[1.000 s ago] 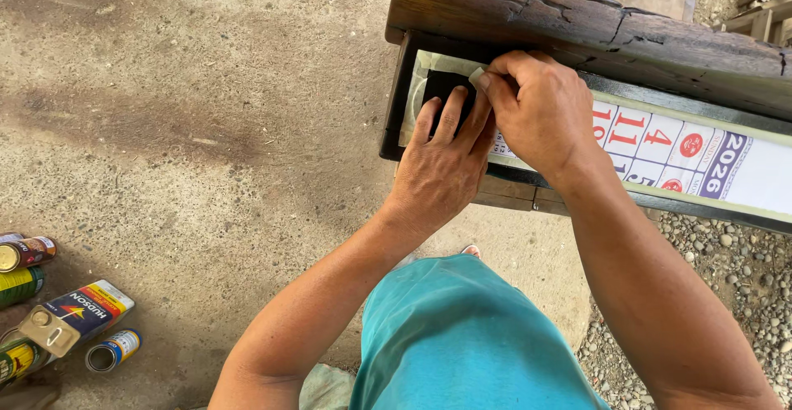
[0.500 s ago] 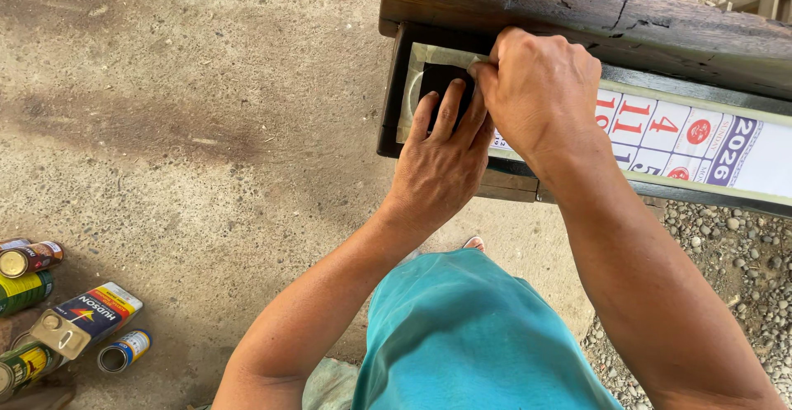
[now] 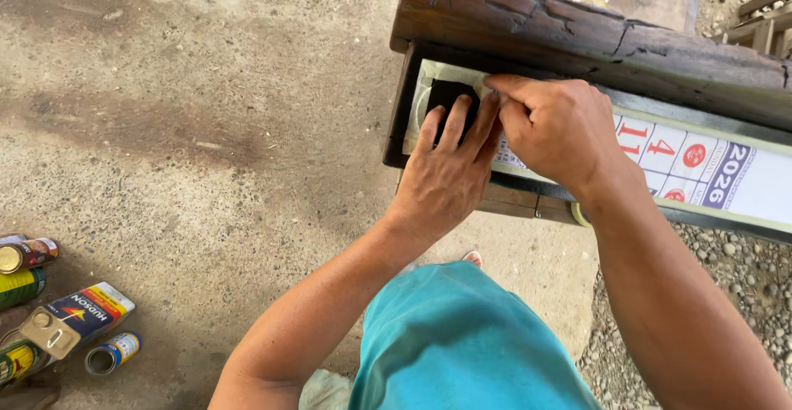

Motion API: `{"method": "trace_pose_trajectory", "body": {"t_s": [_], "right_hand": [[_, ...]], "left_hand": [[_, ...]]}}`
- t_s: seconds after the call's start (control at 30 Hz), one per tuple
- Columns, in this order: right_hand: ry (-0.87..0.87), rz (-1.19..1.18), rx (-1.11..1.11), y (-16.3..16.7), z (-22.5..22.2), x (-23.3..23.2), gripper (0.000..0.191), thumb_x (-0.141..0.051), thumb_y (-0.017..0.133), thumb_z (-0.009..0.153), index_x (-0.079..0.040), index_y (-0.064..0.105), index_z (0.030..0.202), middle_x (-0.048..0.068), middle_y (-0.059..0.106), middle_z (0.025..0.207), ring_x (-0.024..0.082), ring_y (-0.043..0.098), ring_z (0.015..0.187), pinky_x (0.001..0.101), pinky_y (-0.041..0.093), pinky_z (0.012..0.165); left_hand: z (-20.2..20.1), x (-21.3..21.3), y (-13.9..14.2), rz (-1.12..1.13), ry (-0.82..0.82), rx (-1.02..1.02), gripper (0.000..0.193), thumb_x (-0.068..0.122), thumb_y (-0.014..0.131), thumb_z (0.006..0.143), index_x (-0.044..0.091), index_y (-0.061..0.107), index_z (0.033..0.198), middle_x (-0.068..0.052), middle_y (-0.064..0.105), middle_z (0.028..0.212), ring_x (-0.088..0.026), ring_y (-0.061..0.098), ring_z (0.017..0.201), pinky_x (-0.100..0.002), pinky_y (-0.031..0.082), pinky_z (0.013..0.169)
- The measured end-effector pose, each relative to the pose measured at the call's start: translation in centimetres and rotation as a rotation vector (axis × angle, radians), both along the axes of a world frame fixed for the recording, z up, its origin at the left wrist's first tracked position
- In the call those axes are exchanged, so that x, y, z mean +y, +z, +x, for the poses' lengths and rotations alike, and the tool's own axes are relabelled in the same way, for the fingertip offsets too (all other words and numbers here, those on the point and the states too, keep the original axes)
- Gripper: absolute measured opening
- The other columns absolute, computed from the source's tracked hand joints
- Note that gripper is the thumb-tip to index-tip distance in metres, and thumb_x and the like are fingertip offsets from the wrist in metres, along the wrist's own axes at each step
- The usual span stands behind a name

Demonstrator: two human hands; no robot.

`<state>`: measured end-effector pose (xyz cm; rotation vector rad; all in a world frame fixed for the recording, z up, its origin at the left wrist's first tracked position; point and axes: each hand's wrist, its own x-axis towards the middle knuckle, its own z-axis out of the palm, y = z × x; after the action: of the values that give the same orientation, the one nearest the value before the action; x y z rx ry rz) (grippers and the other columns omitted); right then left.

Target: The person applies masking tape to the edges of a 2026 calendar sheet placed inside a black frame. They repeatedly tear tape, press it along the borders, and smooth it down with their fingers to secure the calendar in place.

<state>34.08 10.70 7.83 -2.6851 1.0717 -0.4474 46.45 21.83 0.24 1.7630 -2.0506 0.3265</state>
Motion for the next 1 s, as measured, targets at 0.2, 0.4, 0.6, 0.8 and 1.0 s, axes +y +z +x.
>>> {"method": "trace_pose_trajectory", "body": {"t_s": [0.2,0.4,0.6,0.8,1.0], "right_hand": [[0.025,0.026,0.135,0.7,0.1,-0.1,0.033,-0.019,0.06,0.097,-0.019,0.078,0.125,0.018,0.074,0.094,0.041,0.07,0.084,0.049,0.055,0.078],[0.051,0.024,0.135,1.0,-0.6,-0.3,0.035,-0.016,0.059,0.093,-0.02,0.078,0.123,0.017,0.075,0.093,0.039,0.07,0.082,0.048,0.056,0.075],[0.149,-0.065,0.195,-0.2,-1.8,-0.6,0.032,-0.013,0.056,0.097,-0.017,0.079,0.119,0.013,0.073,0.08,0.028,0.067,0.061,0.0421,0.053,0.055],[0.297,-0.361,0.285,-1.7,-2.8,-0.8,0.031,-0.014,0.056,0.103,-0.018,0.078,0.125,0.011,0.07,0.083,0.022,0.065,0.061,0.0368,0.055,0.058],[0.207,-0.218,0.218,-0.9,-2.5,-1.0,0.046,-0.012,0.059,0.09,-0.016,0.073,0.134,0.014,0.071,0.081,0.028,0.067,0.06,0.0416,0.054,0.056]], "left_hand": [[-0.1,0.0,-0.1,0.008,0.007,-0.023,0.054,0.026,0.06,0.099,0.0,0.056,0.146,-0.016,0.042,0.157,-0.035,0.039,0.14,-0.05,0.032,0.118],[-0.1,0.1,-0.6,0.0,-0.017,0.075,0.055,0.027,0.061,0.101,0.002,0.053,0.149,-0.02,0.042,0.152,-0.035,0.039,0.143,-0.051,0.032,0.122],[-0.5,-0.1,-1.1,-0.076,0.006,0.111,0.053,0.027,0.061,0.104,0.002,0.054,0.15,-0.023,0.032,0.158,-0.034,0.039,0.144,-0.049,0.03,0.123],[-0.6,-0.2,-1.4,-0.008,0.002,0.098,0.04,0.026,0.062,0.102,0.008,0.062,0.138,-0.025,0.022,0.165,-0.035,0.039,0.146,-0.049,0.032,0.122],[-0.8,-0.4,-1.0,-0.038,0.004,0.12,0.05,0.023,0.061,0.1,0.007,0.058,0.148,-0.027,0.024,0.163,-0.037,0.039,0.143,-0.05,0.033,0.12]]}}
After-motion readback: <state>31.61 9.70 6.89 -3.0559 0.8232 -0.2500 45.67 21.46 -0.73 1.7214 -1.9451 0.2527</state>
